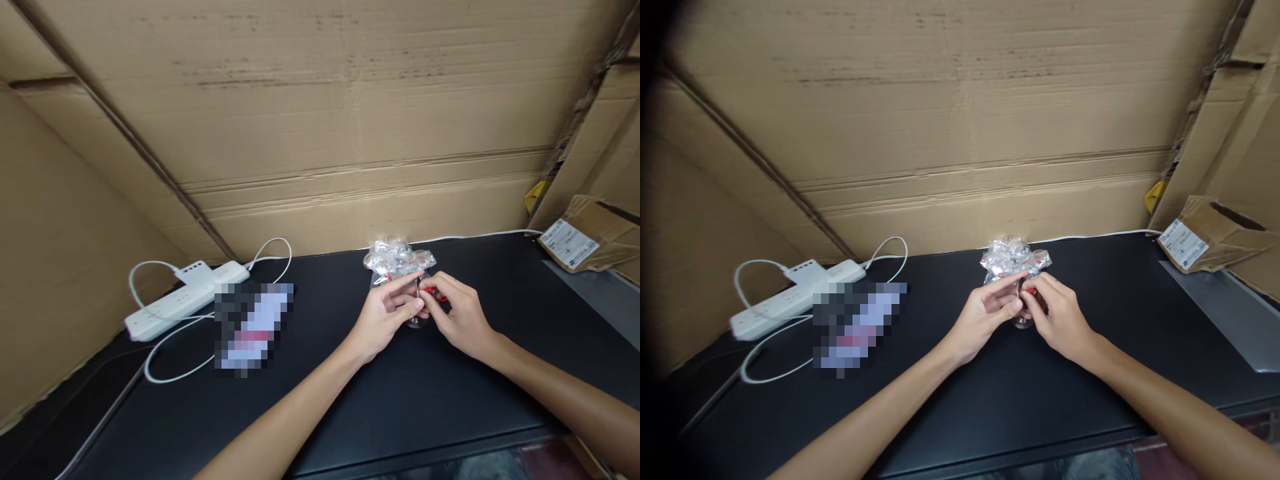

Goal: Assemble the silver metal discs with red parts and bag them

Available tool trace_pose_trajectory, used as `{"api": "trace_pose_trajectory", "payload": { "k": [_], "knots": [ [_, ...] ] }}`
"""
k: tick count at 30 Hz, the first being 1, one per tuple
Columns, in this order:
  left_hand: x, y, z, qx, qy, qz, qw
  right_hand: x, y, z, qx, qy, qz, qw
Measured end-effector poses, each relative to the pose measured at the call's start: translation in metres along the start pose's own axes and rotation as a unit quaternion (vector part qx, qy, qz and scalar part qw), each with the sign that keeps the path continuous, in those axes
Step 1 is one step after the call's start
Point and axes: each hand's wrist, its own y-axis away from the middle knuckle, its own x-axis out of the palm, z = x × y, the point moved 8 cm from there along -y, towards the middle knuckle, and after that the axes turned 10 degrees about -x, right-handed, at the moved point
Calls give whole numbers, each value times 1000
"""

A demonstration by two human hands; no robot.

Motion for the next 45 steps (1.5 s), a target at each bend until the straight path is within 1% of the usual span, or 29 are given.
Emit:
{"api": "trace_pose_trajectory", "payload": {
  "k": [2,4,6,8,11,14,18,25,29,32,38,43,45],
  "knots": [
    [-2,-1,-1,7,-10,-9,1000,-1,0,-8,41,-41,-10,998],
    [-5,-1,-1,10,-18,-20,1000,0,1,-17,84,-106,-20,991],
    [-8,-2,-2,10,-22,-31,999,2,1,-25,124,-191,-29,973],
    [-11,-2,-3,13,-27,-41,999,6,2,-31,157,-268,-32,950],
    [-12,-2,-5,18,-41,-54,998,11,3,-38,197,-328,-35,923],
    [-9,-2,-5,18,-49,-47,997,13,7,-43,222,-339,-40,913],
    [-4,-2,-4,19,-50,-32,998,13,9,-47,230,-330,-42,915],
    [-7,-2,-6,15,-50,-41,998,12,7,-46,248,-360,-33,899],
    [-5,-2,-6,22,-67,-44,997,13,8,-48,245,-351,-38,903],
    [-5,-1,-5,21,-80,-49,995,15,9,-48,244,-348,-30,905],
    [-5,-1,-7,24,-73,-38,996,21,10,-45,258,-384,-4,887],
    [-3,0,-7,27,-88,-35,995,21,9,-44,261,-379,-2,888],
    [-5,0,-9,29,-105,-39,993,19,9,-45,255,-368,-7,894]
  ]
}}
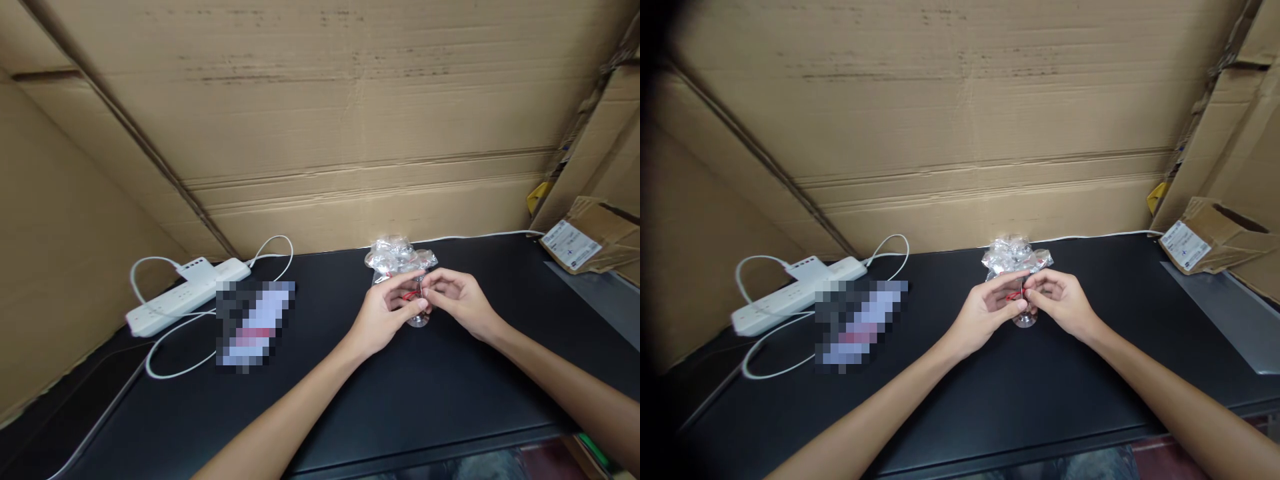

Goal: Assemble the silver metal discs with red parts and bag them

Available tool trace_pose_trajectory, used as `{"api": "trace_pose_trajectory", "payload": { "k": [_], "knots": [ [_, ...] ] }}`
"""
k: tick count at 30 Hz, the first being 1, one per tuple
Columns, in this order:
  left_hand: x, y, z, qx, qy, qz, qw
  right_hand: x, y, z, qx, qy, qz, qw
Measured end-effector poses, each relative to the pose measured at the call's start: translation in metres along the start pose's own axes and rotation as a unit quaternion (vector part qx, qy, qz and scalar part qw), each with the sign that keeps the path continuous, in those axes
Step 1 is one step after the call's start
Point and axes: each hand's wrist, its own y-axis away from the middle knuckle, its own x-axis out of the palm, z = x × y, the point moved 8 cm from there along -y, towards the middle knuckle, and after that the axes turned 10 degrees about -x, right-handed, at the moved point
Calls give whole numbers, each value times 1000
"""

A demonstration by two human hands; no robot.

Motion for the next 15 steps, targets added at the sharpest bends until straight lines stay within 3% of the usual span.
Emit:
{"api": "trace_pose_trajectory", "payload": {
  "k": [3,5,9,12,15],
  "knots": [
    [-10,-1,-6,17,-40,-18,999,-8,-1,3,-30,68,-7,997],
    [-21,0,-14,34,-93,-41,994,-11,-2,9,-75,180,18,981],
    [-36,3,-27,46,-249,-40,967,5,5,16,-161,375,160,899],
    [-39,6,-32,46,-346,-15,937,16,10,11,-155,412,239,866],
    [-35,9,-35,70,-417,2,906,22,10,9,-139,418,267,857]
  ]
}}
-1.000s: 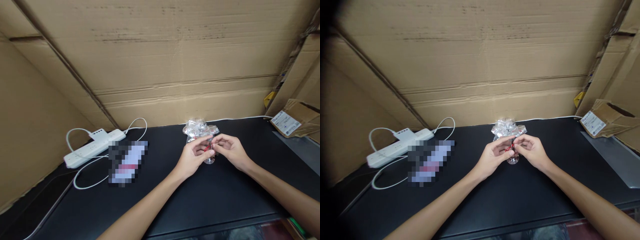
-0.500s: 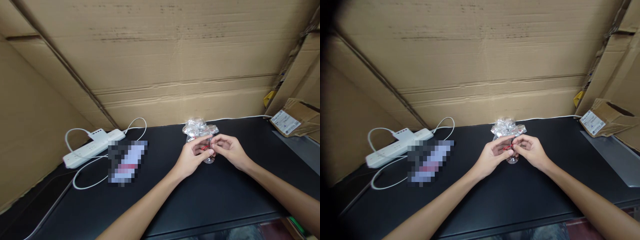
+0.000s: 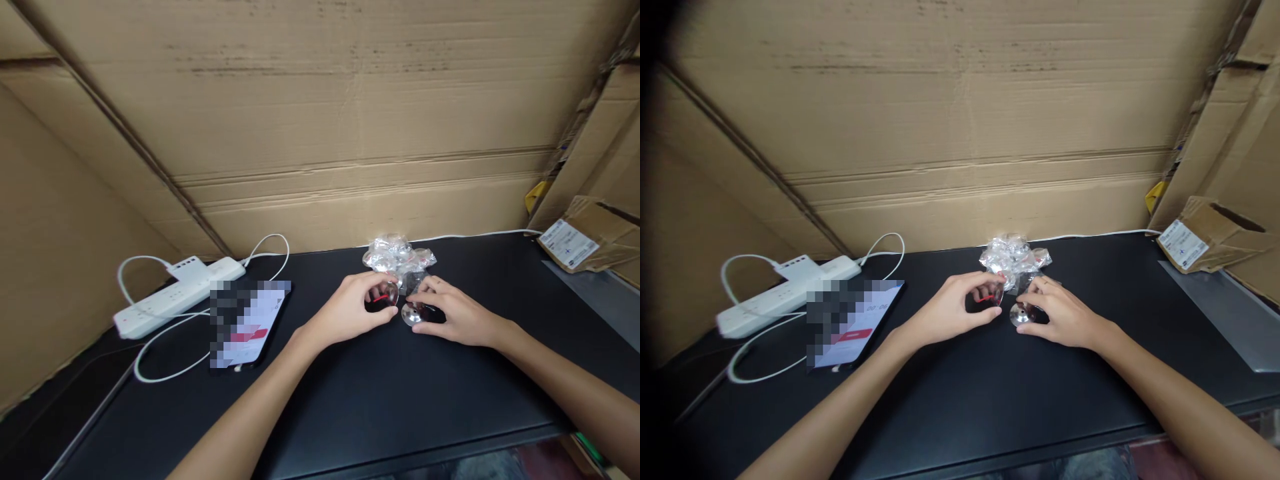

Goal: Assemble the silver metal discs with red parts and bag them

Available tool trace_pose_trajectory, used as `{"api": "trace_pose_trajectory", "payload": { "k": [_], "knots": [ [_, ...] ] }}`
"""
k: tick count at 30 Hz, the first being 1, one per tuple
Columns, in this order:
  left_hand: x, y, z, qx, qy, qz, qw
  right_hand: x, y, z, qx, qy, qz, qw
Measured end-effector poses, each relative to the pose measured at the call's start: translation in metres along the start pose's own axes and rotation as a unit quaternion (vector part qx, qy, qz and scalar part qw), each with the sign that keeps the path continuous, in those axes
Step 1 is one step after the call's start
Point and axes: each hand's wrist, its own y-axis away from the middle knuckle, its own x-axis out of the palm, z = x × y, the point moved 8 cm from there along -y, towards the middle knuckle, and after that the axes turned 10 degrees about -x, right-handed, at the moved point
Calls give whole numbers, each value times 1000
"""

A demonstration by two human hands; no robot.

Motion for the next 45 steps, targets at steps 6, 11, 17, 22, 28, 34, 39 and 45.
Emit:
{"api": "trace_pose_trajectory", "payload": {
  "k": [6,11,17,22,28,34,39,45],
  "knots": [
    [13,3,-4,31,-86,22,996,1,0,-2,22,-18,36,999],
    [22,5,-3,33,-132,43,990,0,2,-4,38,-34,78,996],
    [26,6,-3,38,-143,50,988,-1,2,-6,34,-30,52,998],
    [27,7,-4,55,-158,42,985,-4,1,-3,6,50,34,998],
    [28,9,-4,66,-186,51,979,-4,19,26,-28,132,55,989],
    [28,9,-6,70,-186,53,979,9,35,42,-39,123,99,987],
    [28,8,-7,67,-178,57,980,6,37,29,-13,106,22,994],
    [28,9,-8,68,-187,55,978,-3,37,21,17,85,-49,995]
  ]
}}
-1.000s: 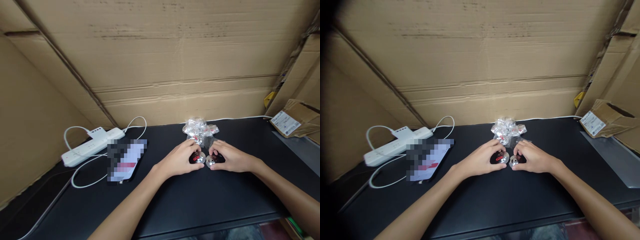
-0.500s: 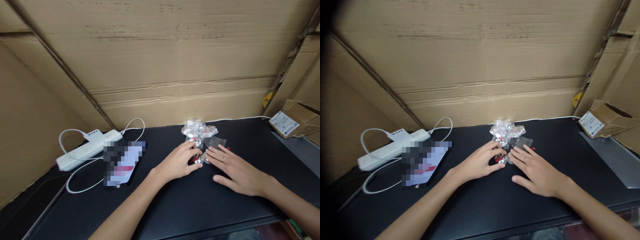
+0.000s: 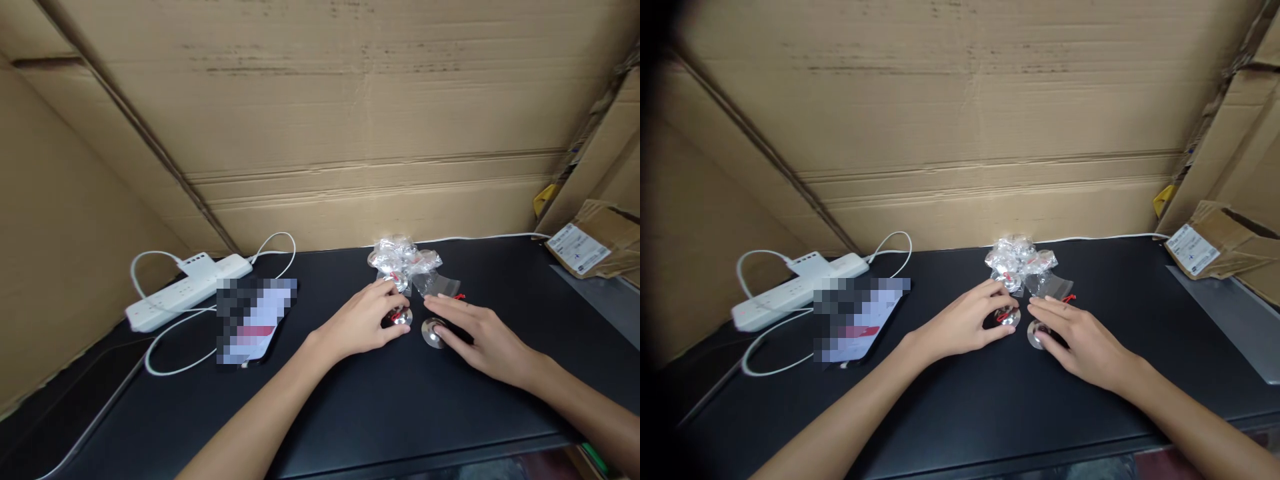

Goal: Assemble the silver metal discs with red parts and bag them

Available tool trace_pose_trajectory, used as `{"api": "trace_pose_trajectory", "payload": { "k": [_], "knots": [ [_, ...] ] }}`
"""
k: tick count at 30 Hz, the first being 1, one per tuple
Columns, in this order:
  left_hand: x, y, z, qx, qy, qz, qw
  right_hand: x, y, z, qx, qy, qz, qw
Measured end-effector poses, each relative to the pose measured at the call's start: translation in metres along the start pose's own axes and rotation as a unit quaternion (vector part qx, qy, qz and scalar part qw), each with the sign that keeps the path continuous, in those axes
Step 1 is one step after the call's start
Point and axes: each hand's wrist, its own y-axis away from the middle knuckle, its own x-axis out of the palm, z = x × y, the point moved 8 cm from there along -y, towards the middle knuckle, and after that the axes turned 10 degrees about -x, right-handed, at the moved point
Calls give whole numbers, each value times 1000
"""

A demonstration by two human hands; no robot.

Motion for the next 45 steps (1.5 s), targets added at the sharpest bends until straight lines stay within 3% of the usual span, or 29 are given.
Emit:
{"api": "trace_pose_trajectory", "payload": {
  "k": [6,16,24,38,45],
  "knots": [
    [-1,1,-1,3,-2,-1,1000,10,-6,12,-45,-14,85,995],
    [2,-1,-5,4,-3,-16,1000,10,-21,3,-49,36,61,996],
    [-1,3,-3,-22,-22,-25,999,1,-18,-5,-2,22,60,998],
    [12,-6,14,-32,100,-17,994,14,-17,-16,31,-54,24,998],
    [15,-7,10,-45,93,-27,994,15,-22,-11,25,-30,53,998]
  ]
}}
